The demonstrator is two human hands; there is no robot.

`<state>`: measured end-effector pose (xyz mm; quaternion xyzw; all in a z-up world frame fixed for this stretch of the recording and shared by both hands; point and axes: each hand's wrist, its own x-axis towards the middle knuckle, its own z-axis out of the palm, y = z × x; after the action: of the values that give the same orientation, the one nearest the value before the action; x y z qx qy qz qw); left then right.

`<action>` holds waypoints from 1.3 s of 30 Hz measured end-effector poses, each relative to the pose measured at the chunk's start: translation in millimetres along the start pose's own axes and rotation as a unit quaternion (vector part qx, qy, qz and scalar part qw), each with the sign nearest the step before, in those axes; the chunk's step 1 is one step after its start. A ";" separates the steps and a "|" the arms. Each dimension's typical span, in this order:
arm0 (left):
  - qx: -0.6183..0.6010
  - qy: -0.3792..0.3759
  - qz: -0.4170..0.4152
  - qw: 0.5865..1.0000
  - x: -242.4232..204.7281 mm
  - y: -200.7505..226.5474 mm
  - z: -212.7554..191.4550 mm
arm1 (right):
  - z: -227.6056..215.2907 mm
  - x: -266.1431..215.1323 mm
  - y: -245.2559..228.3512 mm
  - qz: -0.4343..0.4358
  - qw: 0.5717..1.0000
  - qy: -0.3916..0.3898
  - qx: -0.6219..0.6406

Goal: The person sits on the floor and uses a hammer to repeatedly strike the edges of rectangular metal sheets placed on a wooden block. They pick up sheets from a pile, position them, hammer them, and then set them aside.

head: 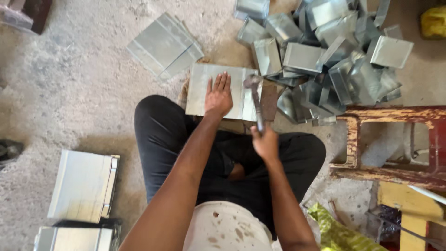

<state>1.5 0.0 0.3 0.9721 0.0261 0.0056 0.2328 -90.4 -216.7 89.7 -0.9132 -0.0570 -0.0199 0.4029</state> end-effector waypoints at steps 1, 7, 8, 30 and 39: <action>-0.015 -0.005 -0.008 1.000 5.2 0.8 -0.9 | -16.0 4.7 -13.2 0.067 0.997 -0.030 -0.019; 0.021 -0.026 -0.014 0.999 15.3 2.8 -4.5 | -131.7 14.8 -123.5 -0.093 0.929 0.091 0.347; 0.027 -0.029 -0.012 0.999 13.2 2.1 -5.3 | -134.4 19.2 -135.8 -0.143 0.914 0.152 0.349; 0.059 -0.065 -0.026 0.996 21.5 8.1 -18.1 | -129.7 18.8 -110.0 -0.174 0.877 0.301 0.332; 0.043 -0.054 -0.031 0.997 19.2 9.3 -16.6 | 9.3 -26.3 30.3 0.045 0.998 -0.005 0.031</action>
<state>20.7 0.3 19.3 0.9788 0.0444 -0.0549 0.1924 -113.0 -232.5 59.0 -0.9021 -0.0188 0.0050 0.4312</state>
